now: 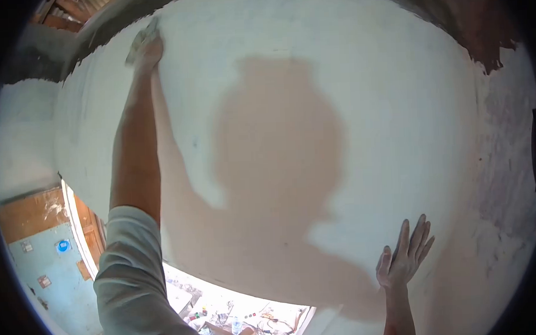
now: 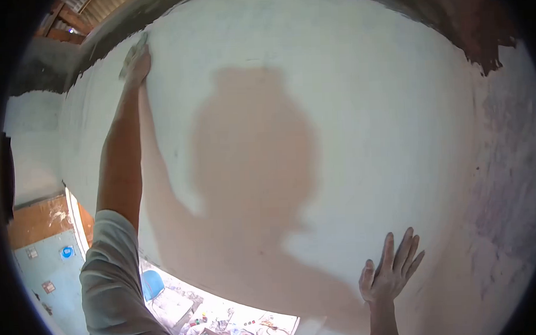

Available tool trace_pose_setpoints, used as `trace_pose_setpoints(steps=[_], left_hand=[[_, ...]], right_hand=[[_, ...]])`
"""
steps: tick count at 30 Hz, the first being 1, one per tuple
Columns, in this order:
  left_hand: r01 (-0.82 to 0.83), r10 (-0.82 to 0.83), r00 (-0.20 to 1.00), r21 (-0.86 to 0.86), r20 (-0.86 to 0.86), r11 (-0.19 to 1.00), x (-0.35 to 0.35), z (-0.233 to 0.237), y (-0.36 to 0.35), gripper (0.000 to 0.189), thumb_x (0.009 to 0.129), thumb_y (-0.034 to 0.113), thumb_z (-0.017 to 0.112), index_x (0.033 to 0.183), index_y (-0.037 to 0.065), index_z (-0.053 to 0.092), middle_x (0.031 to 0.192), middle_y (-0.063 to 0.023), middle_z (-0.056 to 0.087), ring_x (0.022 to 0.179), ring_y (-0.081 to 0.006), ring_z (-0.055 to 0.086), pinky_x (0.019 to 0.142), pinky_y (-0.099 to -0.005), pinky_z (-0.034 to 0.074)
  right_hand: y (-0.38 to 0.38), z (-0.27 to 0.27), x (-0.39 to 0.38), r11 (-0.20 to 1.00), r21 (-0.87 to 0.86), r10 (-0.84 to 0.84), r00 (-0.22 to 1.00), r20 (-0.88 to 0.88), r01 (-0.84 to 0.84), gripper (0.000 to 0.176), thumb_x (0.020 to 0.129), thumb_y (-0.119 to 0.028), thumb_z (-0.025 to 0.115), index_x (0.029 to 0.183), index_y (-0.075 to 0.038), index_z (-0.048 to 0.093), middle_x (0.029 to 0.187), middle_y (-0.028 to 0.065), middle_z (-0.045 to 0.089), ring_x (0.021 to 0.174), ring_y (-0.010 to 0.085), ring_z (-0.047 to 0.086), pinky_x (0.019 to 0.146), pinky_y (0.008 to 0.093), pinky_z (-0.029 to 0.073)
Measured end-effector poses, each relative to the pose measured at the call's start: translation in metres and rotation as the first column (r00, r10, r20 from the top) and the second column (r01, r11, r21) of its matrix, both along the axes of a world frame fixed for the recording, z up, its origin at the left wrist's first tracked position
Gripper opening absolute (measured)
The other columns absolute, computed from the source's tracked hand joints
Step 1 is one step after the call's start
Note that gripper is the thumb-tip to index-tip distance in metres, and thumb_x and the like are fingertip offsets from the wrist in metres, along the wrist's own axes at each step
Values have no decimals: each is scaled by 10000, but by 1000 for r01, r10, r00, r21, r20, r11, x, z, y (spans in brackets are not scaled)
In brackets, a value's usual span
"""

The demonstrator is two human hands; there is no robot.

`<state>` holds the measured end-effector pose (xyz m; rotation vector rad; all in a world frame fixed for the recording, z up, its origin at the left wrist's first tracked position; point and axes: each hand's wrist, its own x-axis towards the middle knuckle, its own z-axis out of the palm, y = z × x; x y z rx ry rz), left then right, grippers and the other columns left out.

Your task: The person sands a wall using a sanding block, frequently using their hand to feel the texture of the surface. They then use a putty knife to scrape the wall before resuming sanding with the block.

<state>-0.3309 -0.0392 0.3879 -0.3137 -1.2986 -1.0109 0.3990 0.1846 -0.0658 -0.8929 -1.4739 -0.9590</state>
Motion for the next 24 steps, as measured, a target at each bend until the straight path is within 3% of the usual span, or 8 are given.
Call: trace_pose_setpoints(steps=[3, 5, 11, 14, 16, 17, 20, 24], left_hand=[[-137, 141, 908, 39, -396, 990, 160, 53, 56, 334, 1032, 310, 536, 1269, 126, 681, 1218, -134, 714, 1142, -312, 667, 950, -459, 544], [-202, 129, 887, -122, -442, 972, 188, 60, 56, 326, 1056, 290, 514, 1259, 113, 698, 1170, -157, 736, 1109, -322, 692, 970, -451, 545], [-13, 140, 750, 197, -647, 980, 167, 79, 58, 359, 1087, 304, 489, 1296, 95, 692, 1158, -168, 751, 1105, -347, 706, 1005, -461, 538], [117, -97, 970, 76, -225, 990, 69, 39, 10, 379, 1086, 338, 478, 1314, 120, 689, 1214, -152, 732, 1150, -343, 681, 1029, -487, 510], [255, -261, 964, 98, 54, 962, 47, 16, -6, 393, 1085, 361, 471, 1325, 137, 687, 1251, -141, 719, 1180, -340, 664, 1044, -504, 491], [262, -271, 958, 95, 94, 960, 49, 20, -6, 400, 1085, 372, 467, 1331, 146, 686, 1269, -135, 712, 1195, -339, 655, 1052, -512, 482], [70, -64, 984, 30, -165, 997, 122, 55, 34, 421, 1084, 407, 456, 1349, 171, 684, 1325, -119, 692, 1240, -334, 630, 1076, -538, 454], [19, -12, 790, 5, -613, 1000, 314, 51, 113, 449, 1083, 452, 442, 1372, 204, 680, 1398, -97, 666, 1300, -328, 596, 1108, -572, 416]], right_hand=[[4, -1, -2, 999, 30, 31, 999, 13, -32, 671, 1108, -512, 308, 1636, -110, 411, 1713, 256, 301, 1603, 454, 237, 1280, 651, 109], [2, -1, -1, 999, 18, 40, 999, 8, -40, 670, 1109, -512, 311, 1636, -110, 410, 1713, 255, 301, 1603, 451, 238, 1281, 648, 111], [5, -4, 5, 997, 42, 69, 998, 9, -69, 665, 1113, -515, 316, 1627, -109, 425, 1709, 255, 310, 1599, 450, 250, 1281, 647, 118], [11, -7, 8, 998, 46, 49, 999, 16, -49, 662, 1113, -520, 320, 1618, -109, 441, 1701, 257, 327, 1592, 454, 266, 1280, 648, 119], [10, -7, 6, 998, 49, 49, 999, -4, -49, 660, 1115, -525, 312, 1607, -111, 458, 1693, 255, 344, 1586, 457, 280, 1280, 647, 124], [8, -7, 6, 997, 55, 56, 998, -7, -56, 660, 1117, -530, 301, 1603, -115, 464, 1694, 252, 343, 1585, 458, 281, 1282, 640, 127], [6, -7, 4, 999, 23, 28, 1000, -13, -28, 664, 1118, -528, 295, 1605, -107, 459, 1695, 249, 343, 1586, 456, 279, 1284, 632, 129], [8, -6, 6, 999, 37, 35, 999, 2, -35, 678, 1117, -525, 297, 1615, -88, 436, 1695, 258, 339, 1591, 454, 270, 1287, 625, 118]])
